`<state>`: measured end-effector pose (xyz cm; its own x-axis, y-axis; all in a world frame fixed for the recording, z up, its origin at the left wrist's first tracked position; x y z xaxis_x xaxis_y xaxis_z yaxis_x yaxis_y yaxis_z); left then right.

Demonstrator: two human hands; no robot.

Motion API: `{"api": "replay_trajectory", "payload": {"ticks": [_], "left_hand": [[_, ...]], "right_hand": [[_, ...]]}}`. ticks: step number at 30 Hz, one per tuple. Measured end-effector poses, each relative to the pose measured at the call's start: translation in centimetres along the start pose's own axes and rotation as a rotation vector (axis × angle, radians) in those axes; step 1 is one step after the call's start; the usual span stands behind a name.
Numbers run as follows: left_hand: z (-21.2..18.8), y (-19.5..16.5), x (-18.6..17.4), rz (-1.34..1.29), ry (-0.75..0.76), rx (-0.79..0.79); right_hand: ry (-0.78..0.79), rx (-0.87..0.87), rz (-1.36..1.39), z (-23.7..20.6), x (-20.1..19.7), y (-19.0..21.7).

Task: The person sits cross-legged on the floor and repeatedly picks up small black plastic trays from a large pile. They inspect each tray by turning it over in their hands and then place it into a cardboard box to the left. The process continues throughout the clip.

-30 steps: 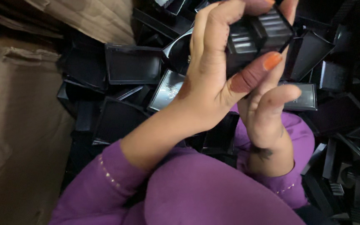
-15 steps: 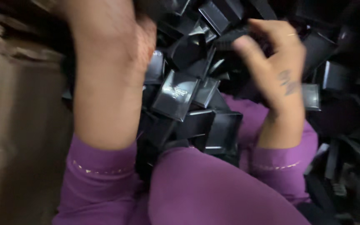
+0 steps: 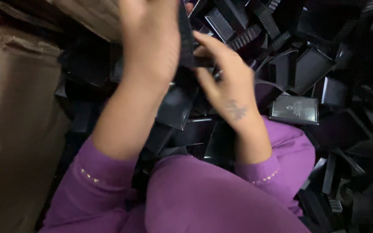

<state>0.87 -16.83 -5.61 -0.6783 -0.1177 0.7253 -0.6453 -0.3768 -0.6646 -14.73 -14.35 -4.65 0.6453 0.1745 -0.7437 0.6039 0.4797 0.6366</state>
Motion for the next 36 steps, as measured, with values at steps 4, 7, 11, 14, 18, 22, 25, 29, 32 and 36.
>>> {"api": "replay_trajectory", "payload": {"ticks": [4,7,11,14,18,22,25,29,32,36], "left_hand": [[-2.3,-0.5,3.1,0.600,0.100,0.193],[-4.3,0.9,6.1,0.602,0.135,0.188],[-6.1,3.2,7.1,0.435,0.124,0.133],[-6.7,4.7,5.6,0.243,0.097,0.028],[-5.9,5.0,4.5,-0.013,0.148,-0.082],[-4.6,3.9,5.2,-0.039,0.233,-0.122],[-4.5,4.0,4.9,0.039,0.268,-0.157],[-5.6,5.4,3.5,0.046,0.271,-0.120],[-6.2,5.8,3.3,-0.035,0.251,-0.096],[-5.4,3.7,5.3,0.005,0.249,-0.114]], "right_hand": [[-0.590,0.318,0.229,-2.3,-4.1,-2.9],[-0.650,0.229,0.311,-3.2,-4.8,-1.7],[-0.431,0.150,0.270,-4.6,-3.3,1.1],[-0.392,0.093,0.648,-5.0,-1.5,1.1],[-0.395,0.143,0.738,-5.1,-1.1,-0.4],[-0.376,0.110,0.871,-4.7,-2.3,-0.7],[-0.381,0.079,0.934,-4.2,-2.8,-0.5],[-0.427,0.106,0.797,-4.2,-2.5,-0.4],[-0.402,0.145,0.599,-4.6,-1.8,-0.1],[-0.304,0.056,0.321,-4.7,-0.9,0.5]]}}
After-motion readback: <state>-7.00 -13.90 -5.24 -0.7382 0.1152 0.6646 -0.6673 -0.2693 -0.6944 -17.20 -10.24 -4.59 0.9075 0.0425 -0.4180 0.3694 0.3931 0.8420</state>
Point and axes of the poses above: each hand's wrist, its own z-axis towards the middle knuckle, its own x-axis out of the palm, y = z × x, the point moved 6 cm from there along z, towards the middle knuckle, and after that the axes turned 15 degrees about -z, right-handed, at the moved point
